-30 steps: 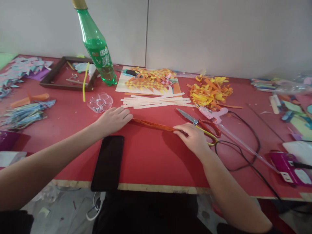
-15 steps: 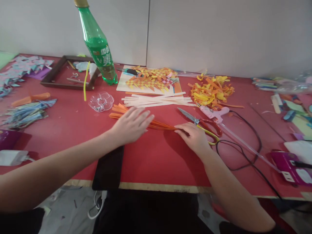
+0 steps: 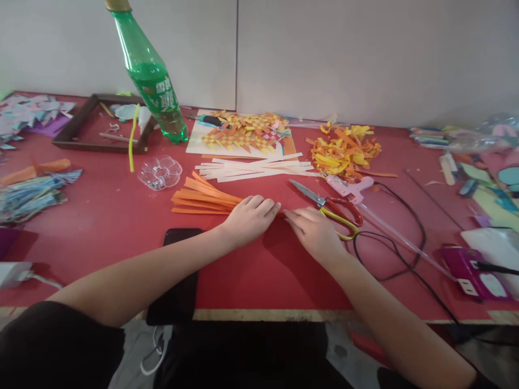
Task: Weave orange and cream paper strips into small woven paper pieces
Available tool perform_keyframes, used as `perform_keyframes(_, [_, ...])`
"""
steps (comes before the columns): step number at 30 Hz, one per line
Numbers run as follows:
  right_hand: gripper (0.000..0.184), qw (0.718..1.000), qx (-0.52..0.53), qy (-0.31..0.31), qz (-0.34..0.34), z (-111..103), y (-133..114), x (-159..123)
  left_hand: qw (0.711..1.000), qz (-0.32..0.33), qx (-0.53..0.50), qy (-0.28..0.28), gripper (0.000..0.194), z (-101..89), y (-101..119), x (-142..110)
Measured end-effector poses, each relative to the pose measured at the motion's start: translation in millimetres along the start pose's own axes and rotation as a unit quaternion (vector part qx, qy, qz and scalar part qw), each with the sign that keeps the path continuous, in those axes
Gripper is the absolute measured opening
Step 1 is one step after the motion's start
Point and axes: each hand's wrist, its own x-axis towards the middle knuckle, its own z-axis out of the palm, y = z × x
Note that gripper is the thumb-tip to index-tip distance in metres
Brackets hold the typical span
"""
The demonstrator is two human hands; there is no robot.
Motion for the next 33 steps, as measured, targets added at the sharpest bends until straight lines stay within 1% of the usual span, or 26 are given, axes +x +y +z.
perform_keyframes(3, [0.031,1.0,-0.012,-0.001,0.0,0.2,-1.0,-2.3,1.0,-0.007,-0.001,-0.008,0.034,0.0,-0.3,0.3])
perform_keyframes(9, [0.033,0.997,-0.055,0.047,0.003,4.2,3.1,-8.6,1.0,-0.01,-0.005,-0.014,0.034,1.0,-1.7,3.0])
perform_keyframes(13, [0.039,0.994,-0.095,0.058,0.009,2.6,-1.0,-12.7,1.0,-0.022,-0.012,-0.014,0.034,2.9,-2.0,2.8])
perform_keyframes(15, [0.043,0.993,-0.108,0.048,0.008,0.2,-4.5,-14.4,0.999,-0.028,-0.016,-0.021,0.034,3.3,-2.0,2.9])
perform_keyframes(17, [0.045,0.993,-0.119,0.023,0.007,-1.6,-7.0,-16.1,0.999,-0.03,-0.021,-0.03,0.035,3.0,-1.9,3.1])
perform_keyframes(21, [0.052,0.991,-0.13,-0.026,0.031,-1.0,-7.0,-19.2,0.998,-0.033,-0.036,-0.037,0.037,1.9,-1.5,3.5])
perform_keyframes(26, [0.062,0.99,-0.122,-0.048,0.05,1.7,-5.3,-20.2,0.998,-0.033,-0.036,-0.03,0.038,2.1,-1.2,3.0])
perform_keyframes(29, [0.058,0.992,-0.112,-0.039,0.048,1.1,-5.3,-18.9,0.998,-0.031,-0.036,-0.027,0.036,2.3,-1.3,3.0])
perform_keyframes(33, [0.039,0.997,-0.038,0.027,0.06,0.1,-2.5,-16.7,0.999,-0.027,-0.038,-0.025,0.036,1.6,-1.4,3.2])
